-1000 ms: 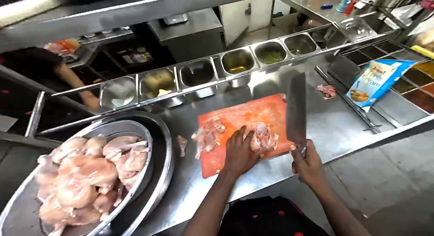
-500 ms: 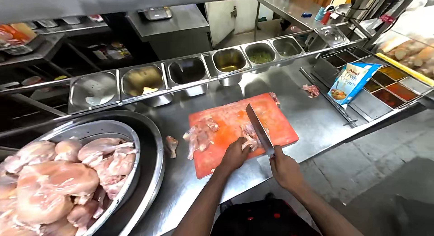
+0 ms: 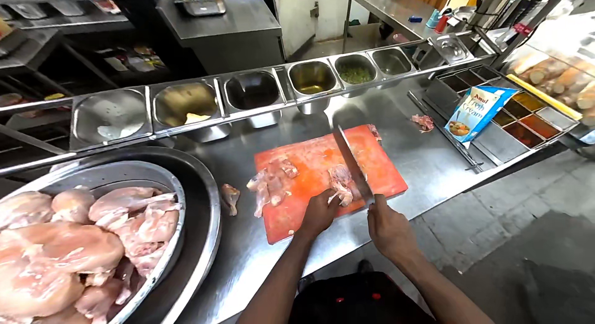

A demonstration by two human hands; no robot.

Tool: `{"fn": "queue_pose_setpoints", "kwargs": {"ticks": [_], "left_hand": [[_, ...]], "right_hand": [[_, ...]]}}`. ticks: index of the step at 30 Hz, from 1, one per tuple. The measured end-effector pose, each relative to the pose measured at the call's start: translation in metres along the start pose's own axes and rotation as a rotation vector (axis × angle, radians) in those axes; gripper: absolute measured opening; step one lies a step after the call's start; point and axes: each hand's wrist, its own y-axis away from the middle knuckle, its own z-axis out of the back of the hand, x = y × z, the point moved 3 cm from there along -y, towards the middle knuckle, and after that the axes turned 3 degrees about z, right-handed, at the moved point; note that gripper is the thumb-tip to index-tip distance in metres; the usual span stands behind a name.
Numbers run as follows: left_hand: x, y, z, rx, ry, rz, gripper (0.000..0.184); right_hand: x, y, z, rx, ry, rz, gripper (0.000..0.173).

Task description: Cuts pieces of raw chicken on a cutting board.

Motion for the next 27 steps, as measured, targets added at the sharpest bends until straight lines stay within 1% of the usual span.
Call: {"fn": "queue_pose_setpoints", "kwargs": {"ticks": [1, 2, 3, 4, 7, 8, 10, 16, 19, 20, 21, 23, 25, 26, 27], "left_hand": [[0.001, 0.001, 0.000, -0.005, 0.007, -0.010, 0.033], [0.002, 0.001, -0.001, -0.013, 0.009, -0.022, 0.032], [0.003, 0.001, -0.001, -0.014, 0.010, -0.029, 0.031], [0.002, 0.000, -0.001, -0.009, 0.013, -0.029, 0.031], [0.003, 0.000, -0.002, -0.006, 0.018, -0.014, 0.033], [0.004, 0.000, -0.003, -0.010, 0.021, -0.014, 0.033], [0.005, -0.002, -0.003, -0.010, 0.025, -0.016, 0.034], [0.005, -0.004, -0.003, 0.012, 0.036, -0.015, 0.033], [0.007, -0.003, -0.002, 0.049, 0.000, -0.026, 0.036], [0.008, -0.002, -0.002, 0.060, -0.004, -0.038, 0.036], [0.008, -0.002, -0.002, 0.067, -0.002, -0.053, 0.035], [0.006, 0.001, 0.000, 0.076, 0.013, -0.077, 0.034], [0.006, 0.001, 0.001, 0.082, 0.011, -0.082, 0.033], [0.006, 0.001, 0.000, 0.078, 0.006, -0.086, 0.032], [0.007, 0.001, -0.001, 0.068, 0.001, -0.096, 0.031]], "right_hand": [[0.003, 0.001, 0.004, -0.111, -0.022, 0.051, 0.025], [0.005, 0.001, 0.006, -0.156, -0.034, 0.069, 0.025], [0.005, 0.000, 0.004, -0.141, -0.036, 0.062, 0.025], [0.005, -0.002, 0.000, -0.076, -0.031, 0.035, 0.025], [-0.001, -0.011, -0.023, 0.232, 0.032, -0.105, 0.026], [-0.003, -0.013, -0.028, 0.293, 0.050, -0.130, 0.027], [-0.002, -0.014, -0.031, 0.320, 0.066, -0.145, 0.027], [-0.004, -0.015, -0.033, 0.329, 0.052, -0.183, 0.026], [-0.003, -0.017, -0.030, 0.289, 0.047, -0.172, 0.024], [0.001, -0.016, -0.019, 0.230, 0.038, -0.145, 0.023], [0.007, -0.015, -0.001, 0.108, 0.015, -0.083, 0.023], [0.026, -0.009, 0.048, -0.289, -0.047, 0.123, 0.028], [0.045, -0.006, 0.092, -0.656, -0.125, 0.265, 0.033], [0.049, -0.006, 0.100, -0.759, -0.173, 0.285, 0.032], [0.049, -0.005, 0.093, -0.787, -0.188, 0.263, 0.033]]}}
